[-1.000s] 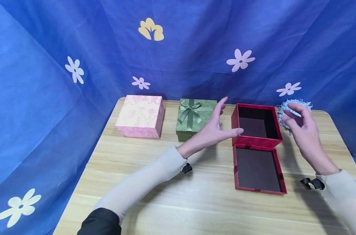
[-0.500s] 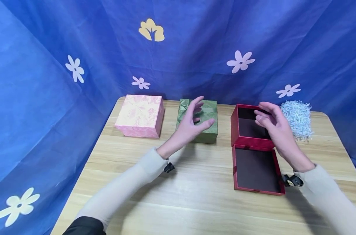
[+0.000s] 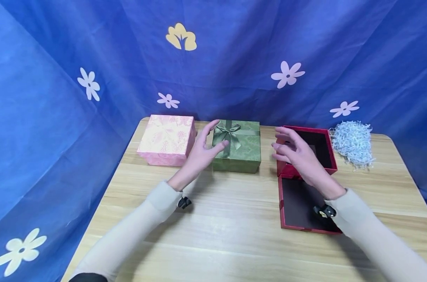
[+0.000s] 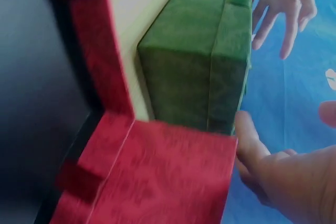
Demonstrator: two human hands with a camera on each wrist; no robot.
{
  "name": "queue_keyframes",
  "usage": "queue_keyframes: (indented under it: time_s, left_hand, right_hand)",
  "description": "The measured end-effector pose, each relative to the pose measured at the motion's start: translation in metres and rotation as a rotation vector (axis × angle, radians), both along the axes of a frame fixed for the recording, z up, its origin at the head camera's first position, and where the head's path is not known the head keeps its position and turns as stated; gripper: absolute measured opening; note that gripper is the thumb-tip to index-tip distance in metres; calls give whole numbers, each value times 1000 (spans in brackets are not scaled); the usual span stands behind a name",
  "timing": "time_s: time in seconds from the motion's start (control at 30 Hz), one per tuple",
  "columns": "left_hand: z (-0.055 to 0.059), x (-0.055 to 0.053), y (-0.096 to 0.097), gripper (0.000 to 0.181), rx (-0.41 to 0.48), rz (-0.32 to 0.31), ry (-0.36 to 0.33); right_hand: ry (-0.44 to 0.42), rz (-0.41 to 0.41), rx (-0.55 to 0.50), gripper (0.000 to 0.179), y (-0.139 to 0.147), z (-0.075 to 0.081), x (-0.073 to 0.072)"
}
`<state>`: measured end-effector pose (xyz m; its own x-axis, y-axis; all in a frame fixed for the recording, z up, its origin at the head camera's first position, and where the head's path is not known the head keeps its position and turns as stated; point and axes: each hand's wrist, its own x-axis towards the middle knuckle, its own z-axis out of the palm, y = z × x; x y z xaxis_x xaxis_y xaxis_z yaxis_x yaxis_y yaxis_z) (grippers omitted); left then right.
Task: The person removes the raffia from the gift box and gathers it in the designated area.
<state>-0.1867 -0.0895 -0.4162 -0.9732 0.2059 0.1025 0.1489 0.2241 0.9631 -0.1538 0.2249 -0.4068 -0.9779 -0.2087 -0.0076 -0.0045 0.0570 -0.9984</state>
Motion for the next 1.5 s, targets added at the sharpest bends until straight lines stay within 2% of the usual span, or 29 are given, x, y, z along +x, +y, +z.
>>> queue_keyframes:
  time_s: [0.1,0.17,0.27,0.33,0.4,0.5,0.63,0.77,0.93,1.1,1.5]
  left_hand:
    - [-4,-5,-4,78,9,7,-39]
    - [-7,-10,-6,78,31,12,-84]
    - [-22,-23,-12,76,71,30,-139]
    - [-26,-26,-13,75,94,38,-173]
    - [-28,-29,-14,75,105,34,-184]
    - [-21,-27,-12,74,105,10,-207]
    - [-24,-31,-12,69,101,-10,-252]
    - [-29,-36,-12,68,123,-1,-298]
    - [-34,-38,-13,74,161,-2,-302]
    - [-34,-40,-15,77,194,-29,-294]
    - [-33,-40,-19,79,200,-69,-277]
  right_hand:
    - [-60,3,7,61,-12,-2,-6]
    - [-122,11,-40,65,-20,-5,-9]
    - [-200,8,-100,73,-32,-11,-14]
    - [-231,-2,-124,78,-38,-16,-18]
    - [-237,-19,-116,80,-43,-20,-23]
    - [-250,-42,-123,81,-48,-23,-30]
    - [-272,-62,-136,79,-51,-25,-37]
    - [-287,-77,-152,80,-54,-29,-41]
    - [-266,-102,-131,83,-56,-33,-43]
    - [-251,-113,-145,83,-58,-34,-40]
    - [-257,-103,-179,84,-57,-37,-39]
